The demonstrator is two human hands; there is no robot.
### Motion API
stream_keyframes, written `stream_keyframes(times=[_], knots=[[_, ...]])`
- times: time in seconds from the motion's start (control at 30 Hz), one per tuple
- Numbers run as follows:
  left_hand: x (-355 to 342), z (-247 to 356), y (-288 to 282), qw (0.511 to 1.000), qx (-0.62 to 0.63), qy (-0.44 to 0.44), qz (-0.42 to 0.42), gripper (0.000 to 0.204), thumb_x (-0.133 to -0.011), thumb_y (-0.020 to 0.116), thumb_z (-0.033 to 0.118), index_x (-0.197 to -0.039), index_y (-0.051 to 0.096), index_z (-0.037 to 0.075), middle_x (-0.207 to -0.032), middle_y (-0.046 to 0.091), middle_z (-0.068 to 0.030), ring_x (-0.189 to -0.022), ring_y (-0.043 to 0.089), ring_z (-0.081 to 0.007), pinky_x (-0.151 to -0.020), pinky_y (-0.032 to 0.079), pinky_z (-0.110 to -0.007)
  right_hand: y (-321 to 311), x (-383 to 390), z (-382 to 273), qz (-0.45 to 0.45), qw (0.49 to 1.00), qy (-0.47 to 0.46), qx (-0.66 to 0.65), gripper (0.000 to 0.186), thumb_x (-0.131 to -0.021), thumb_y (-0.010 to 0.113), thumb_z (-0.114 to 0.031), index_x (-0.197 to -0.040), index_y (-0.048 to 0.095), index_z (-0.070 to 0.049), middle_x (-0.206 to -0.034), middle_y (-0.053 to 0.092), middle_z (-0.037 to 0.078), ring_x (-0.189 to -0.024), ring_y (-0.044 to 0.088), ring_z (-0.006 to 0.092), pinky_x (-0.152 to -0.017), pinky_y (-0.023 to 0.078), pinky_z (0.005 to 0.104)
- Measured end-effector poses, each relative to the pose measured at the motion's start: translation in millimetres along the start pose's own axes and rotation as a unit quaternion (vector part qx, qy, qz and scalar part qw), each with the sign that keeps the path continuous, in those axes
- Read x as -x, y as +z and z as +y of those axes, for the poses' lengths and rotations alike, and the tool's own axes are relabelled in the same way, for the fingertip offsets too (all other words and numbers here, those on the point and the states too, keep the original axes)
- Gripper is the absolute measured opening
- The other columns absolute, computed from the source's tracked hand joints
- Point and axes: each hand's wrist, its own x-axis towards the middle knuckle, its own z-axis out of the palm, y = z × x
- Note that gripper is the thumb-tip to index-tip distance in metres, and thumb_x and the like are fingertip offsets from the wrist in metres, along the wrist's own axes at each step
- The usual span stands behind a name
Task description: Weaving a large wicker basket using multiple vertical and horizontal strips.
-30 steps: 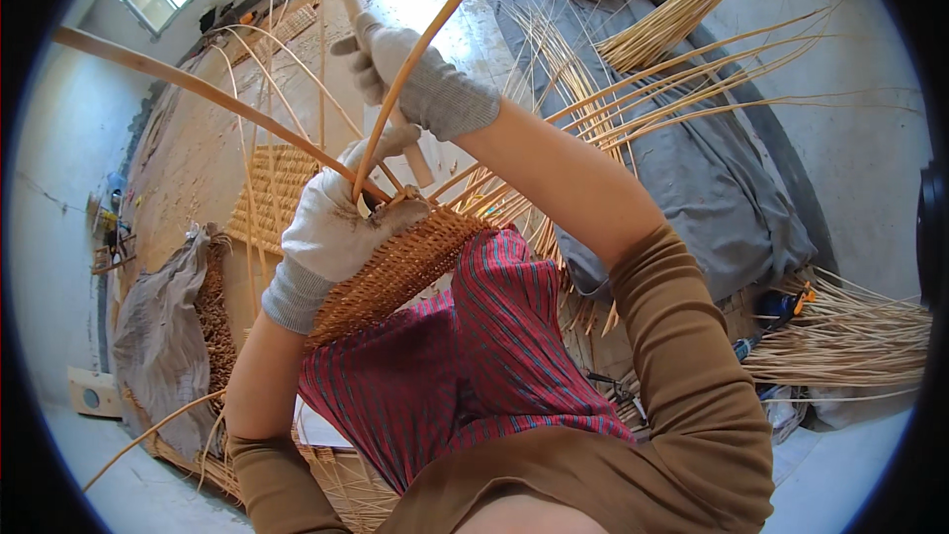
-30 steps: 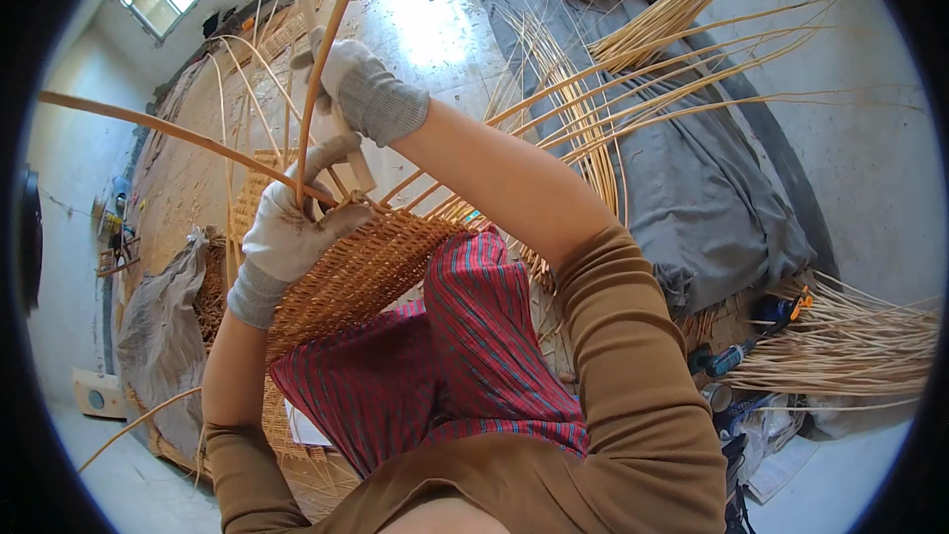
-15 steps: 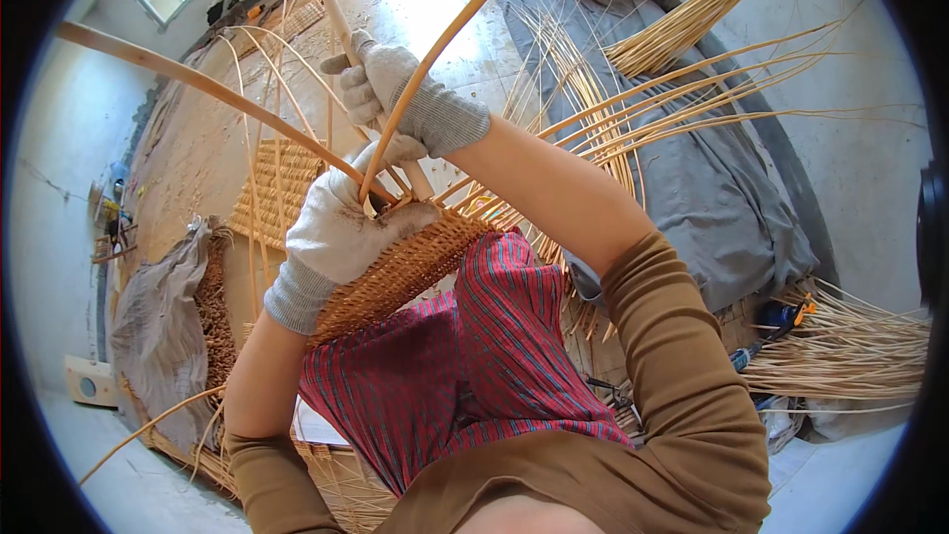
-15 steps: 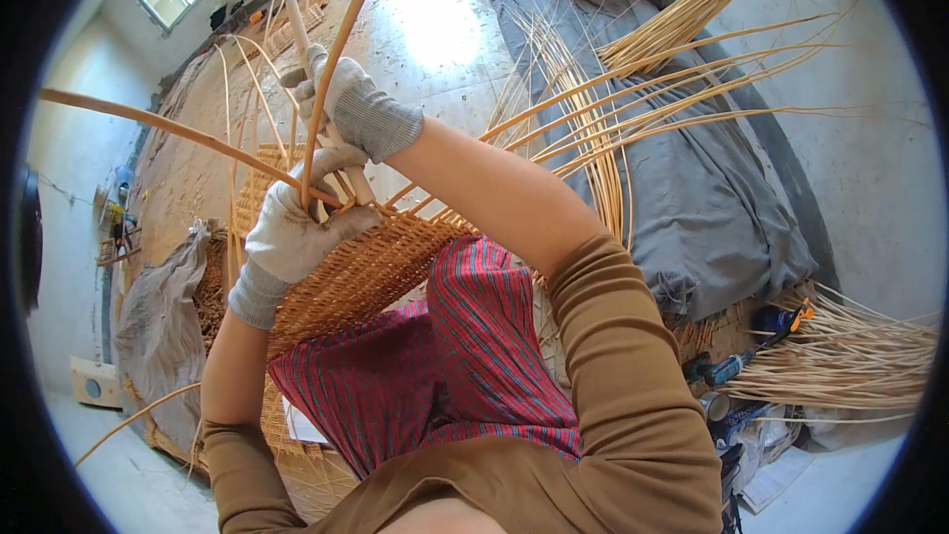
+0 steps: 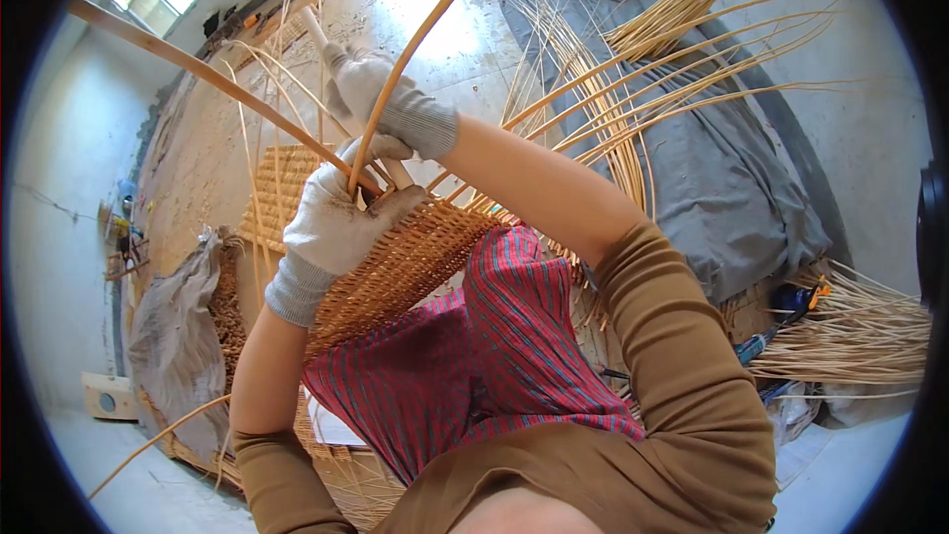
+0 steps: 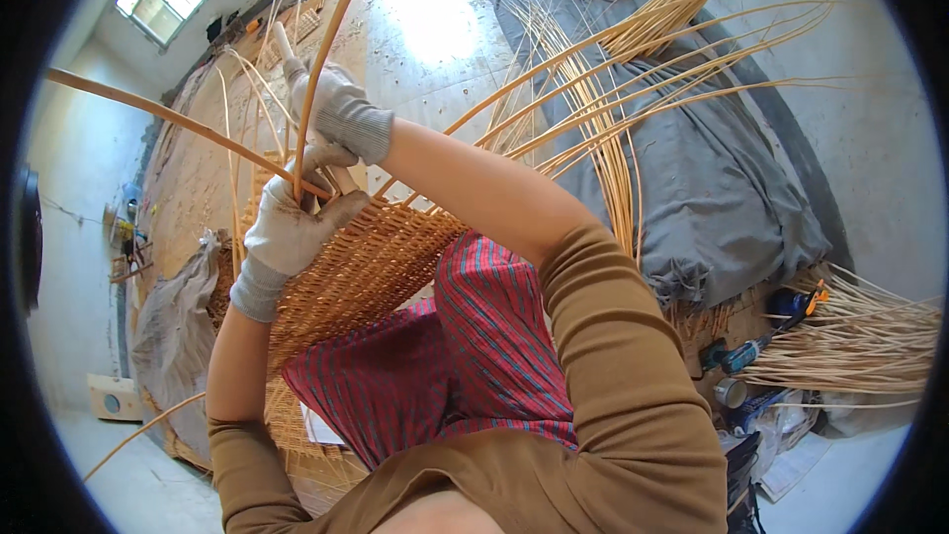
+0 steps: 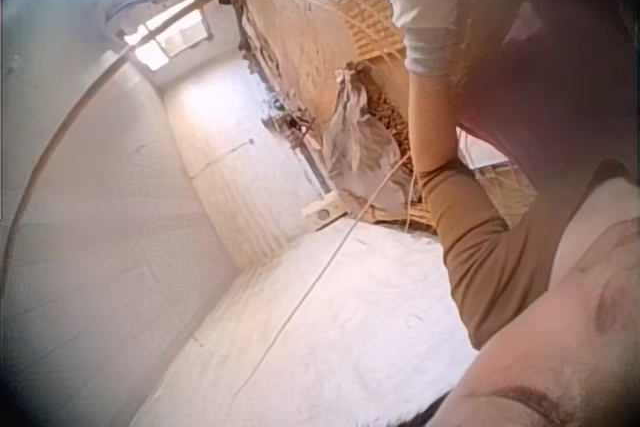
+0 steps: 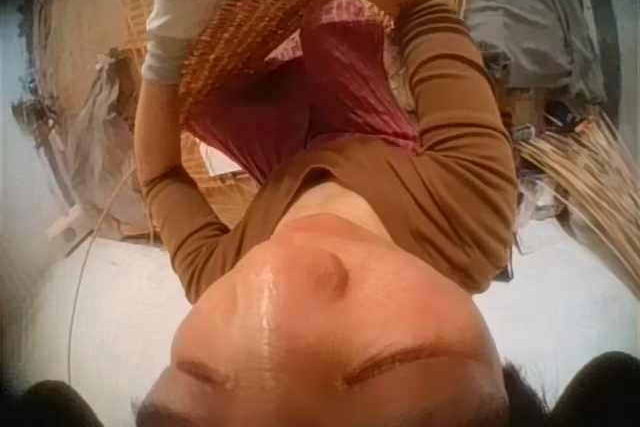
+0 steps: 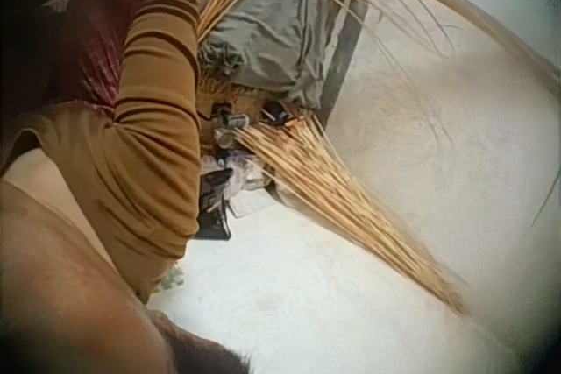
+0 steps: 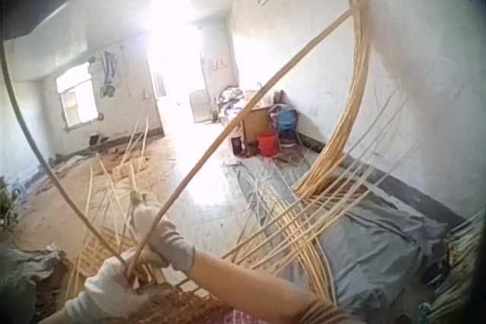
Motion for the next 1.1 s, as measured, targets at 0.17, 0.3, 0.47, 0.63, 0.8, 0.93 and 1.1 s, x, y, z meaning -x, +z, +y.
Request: stream_keyframes(times=[0.17,0.3,0.47,0.63,0.8,0.93,1.1], knots=[[0,-7,-5,0.997,-0.03,-0.065,0.004,0.04,-0.082,0.085,0.009,-0.117,0.065,0.007,-0.097,0.064,0.0019,-0.089,0.056,-0.009,-0.076,0.051,-0.028,-58,85,-30,-0.104,0.685,-0.365,-0.622,0.043,-0.109,0.042,-0.039,-0.144,0.049,-0.015,-0.099,0.069,0.01,-0.089,0.068,0.0194,-0.078,0.055,0.035],[-4,-7,2,0.995,0.062,-0.076,0.0,0.04,-0.083,0.084,0.008,-0.118,0.065,0.008,-0.092,0.06,0.0037,-0.084,0.055,-0.0076,-0.073,0.049,-0.025,-99,85,23,0.014,0.801,-0.418,-0.429,0.046,-0.11,0.037,-0.042,-0.141,0.05,-0.01,-0.062,0.05,-0.002,-0.052,0.05,0.0113,-0.051,0.049,0.029],[-9,-8,2,0.994,0.06,-0.089,-0.009,0.041,-0.084,0.083,0.007,-0.121,0.064,0.01,-0.088,0.057,0.0049,-0.078,0.052,-0.0067,-0.07,0.048,-0.023,-80,93,117,0.064,0.719,-0.483,-0.495,0.039,-0.112,0.036,-0.033,-0.131,0.055,-0.005,-0.055,0.028,-0.006,-0.042,0.026,0.0072,-0.039,0.035,0.0253],[-8,-10,0,0.995,-0.023,-0.092,0.012,0.041,-0.081,0.086,0.013,-0.119,0.068,0.01,-0.095,0.058,0.0015,-0.085,0.053,-0.0101,-0.078,0.05,-0.027,-75,99,105,0.165,0.73,-0.424,-0.51,0.033,-0.108,0.048,-0.034,-0.121,0.055,-0.005,-0.058,0.036,-0.005,-0.046,0.036,0.0057,-0.046,0.044,0.0269],[-11,-4,2,0.998,-0.027,-0.035,0.035,0.044,-0.078,0.088,0.016,-0.117,0.07,0.01,-0.104,0.062,-0.0031,-0.093,0.056,-0.0138,-0.084,0.05,-0.029,-80,104,105,0.137,0.733,-0.438,-0.502,0.032,-0.108,0.048,-0.033,-0.119,0.054,-0.004,-0.059,0.038,-0.005,-0.046,0.036,0.0051,-0.045,0.045,0.027],[-7,-9,1,0.998,-0.042,-0.047,0.022,0.045,-0.077,0.088,0.016,-0.117,0.07,0.01,-0.107,0.063,-0.0045,-0.099,0.057,-0.0168,-0.087,0.051,-0.031,-75,113,106,0.138,0.721,-0.458,-0.502,0.033,-0.108,0.047,-0.032,-0.118,0.054,-0.002,-0.058,0.037,-0.005,-0.045,0.035,0.0055,-0.044,0.044,0.0268],[-11,-5,1,0.993,-0.112,0.017,0.042,0.046,-0.076,0.089,0.015,-0.118,0.071,0.01,-0.131,0.055,-0.0117,-0.104,0.06,-0.0185,-0.093,0.052,-0.034,-76,101,117,0.154,0.725,-0.432,-0.514,0.031,-0.109,0.046,-0.032,-0.12,0.056,-0.005,-0.055,0.037,-0.004,-0.044,0.036,0.0061,-0.045,0.045,0.0278]])
